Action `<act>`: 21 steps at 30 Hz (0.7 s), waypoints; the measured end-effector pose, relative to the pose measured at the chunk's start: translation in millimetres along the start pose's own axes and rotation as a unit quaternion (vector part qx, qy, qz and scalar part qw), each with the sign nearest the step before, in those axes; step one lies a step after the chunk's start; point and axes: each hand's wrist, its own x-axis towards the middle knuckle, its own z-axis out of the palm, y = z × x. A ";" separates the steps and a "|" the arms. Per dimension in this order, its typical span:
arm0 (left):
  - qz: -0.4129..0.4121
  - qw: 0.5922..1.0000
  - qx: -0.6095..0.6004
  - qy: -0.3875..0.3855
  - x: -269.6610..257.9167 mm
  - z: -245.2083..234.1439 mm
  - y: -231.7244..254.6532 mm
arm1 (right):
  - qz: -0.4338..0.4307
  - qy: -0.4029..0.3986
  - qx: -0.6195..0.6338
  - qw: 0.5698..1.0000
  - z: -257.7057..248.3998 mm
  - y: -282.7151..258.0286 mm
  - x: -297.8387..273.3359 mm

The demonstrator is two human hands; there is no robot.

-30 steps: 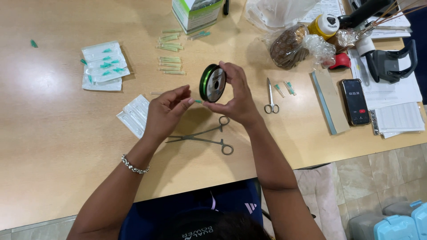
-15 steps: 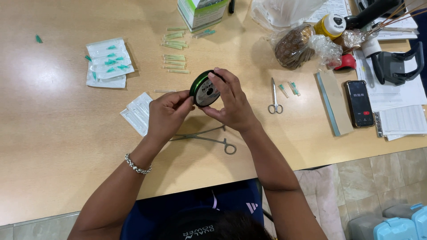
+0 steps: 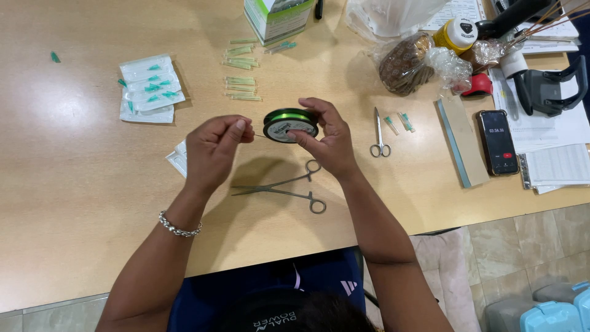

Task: The person uses hemostats to thread a suture needle onto a surgical thread. They then handle a small plastic tube and a syringe cap, manipulating the components on a wooden table.

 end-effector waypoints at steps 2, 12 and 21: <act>-0.054 0.995 -0.078 0.039 1.4 -3.6 10.0 | 0.011 -0.009 -0.036 0.999 -3.9 -8.9 2.9; -0.059 0.957 -0.204 0.198 29.1 -86.1 20.2 | 0.156 -0.150 -0.145 0.965 -31.8 -39.4 11.7; -0.060 0.905 -0.236 0.349 38.4 -147.0 20.3 | 0.277 -0.224 -0.132 0.925 -75.2 -13.5 18.2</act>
